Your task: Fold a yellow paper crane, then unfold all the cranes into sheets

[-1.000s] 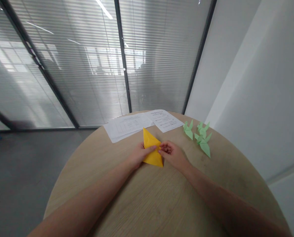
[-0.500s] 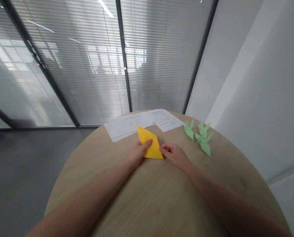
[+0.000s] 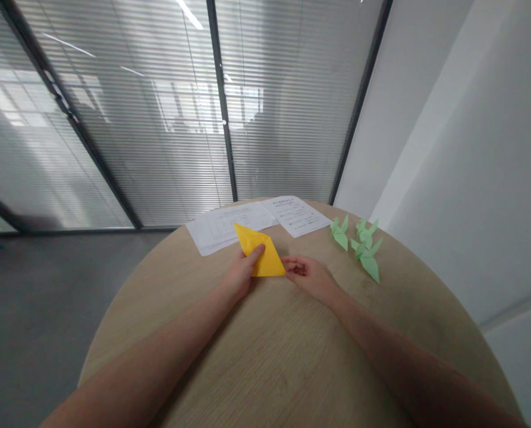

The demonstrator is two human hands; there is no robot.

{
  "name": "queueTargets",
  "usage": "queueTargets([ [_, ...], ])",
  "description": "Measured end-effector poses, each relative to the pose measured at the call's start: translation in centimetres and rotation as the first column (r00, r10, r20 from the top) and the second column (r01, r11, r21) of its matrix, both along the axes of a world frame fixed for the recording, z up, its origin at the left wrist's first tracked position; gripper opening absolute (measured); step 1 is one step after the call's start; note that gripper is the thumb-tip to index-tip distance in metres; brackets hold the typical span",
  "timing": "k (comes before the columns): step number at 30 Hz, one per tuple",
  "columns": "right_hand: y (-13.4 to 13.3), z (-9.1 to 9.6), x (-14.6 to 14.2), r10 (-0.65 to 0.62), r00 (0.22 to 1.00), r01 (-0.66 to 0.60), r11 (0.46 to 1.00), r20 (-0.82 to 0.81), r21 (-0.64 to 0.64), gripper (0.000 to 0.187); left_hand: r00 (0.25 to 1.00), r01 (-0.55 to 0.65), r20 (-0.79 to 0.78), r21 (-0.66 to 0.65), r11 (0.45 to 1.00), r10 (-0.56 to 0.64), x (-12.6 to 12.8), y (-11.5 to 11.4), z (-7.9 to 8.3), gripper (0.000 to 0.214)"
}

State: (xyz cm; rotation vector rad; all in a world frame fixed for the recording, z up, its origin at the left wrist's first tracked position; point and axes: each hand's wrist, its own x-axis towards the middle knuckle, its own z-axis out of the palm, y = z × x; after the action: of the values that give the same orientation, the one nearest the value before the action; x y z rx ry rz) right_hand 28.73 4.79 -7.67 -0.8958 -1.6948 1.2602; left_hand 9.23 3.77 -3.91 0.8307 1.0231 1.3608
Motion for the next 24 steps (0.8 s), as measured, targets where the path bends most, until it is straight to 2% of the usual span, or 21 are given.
queueTargets([
  [4, 0.0, 0.1, 0.2, -0.106, 0.994, 0.106, 0.994, -0.009, 0.003, 0.039, 0.999, 0.045, -0.023, 0.010, 0.999, -0.044, 0.0, -0.2, 0.1, 0.032],
  [7, -0.3, 0.6, 0.4, -0.151, 0.988, 0.149, 0.987, -0.036, -0.057, 0.037, 0.973, 0.204, -0.114, -0.010, 0.979, -0.203, -0.1, -0.6, 0.2, 0.039],
  [10, -0.7, 1.4, 0.5, -0.131, 0.991, 0.128, 0.990, -0.040, -0.063, 0.035, 0.904, 0.347, -0.252, -0.040, 0.937, -0.345, -0.1, -1.2, 0.4, 0.043],
  [14, -1.1, 2.2, 0.6, -0.051, 0.998, 0.051, 0.999, 0.028, -0.007, 0.031, 0.816, 0.443, -0.384, -0.068, 0.894, -0.433, -0.1, -1.5, 0.3, 0.041],
  [18, -1.1, 2.2, 0.6, -0.051, 0.997, 0.052, 0.999, 0.054, -0.015, 0.027, 0.792, 0.439, -0.428, -0.097, 0.893, -0.436, -0.1, -1.3, 0.1, 0.041],
  [24, -0.7, 1.6, 0.4, -0.137, 0.990, 0.133, 0.985, -0.029, -0.107, 0.030, 0.848, 0.382, -0.388, -0.026, 0.924, -0.361, -0.1, -0.8, 0.1, 0.034],
])
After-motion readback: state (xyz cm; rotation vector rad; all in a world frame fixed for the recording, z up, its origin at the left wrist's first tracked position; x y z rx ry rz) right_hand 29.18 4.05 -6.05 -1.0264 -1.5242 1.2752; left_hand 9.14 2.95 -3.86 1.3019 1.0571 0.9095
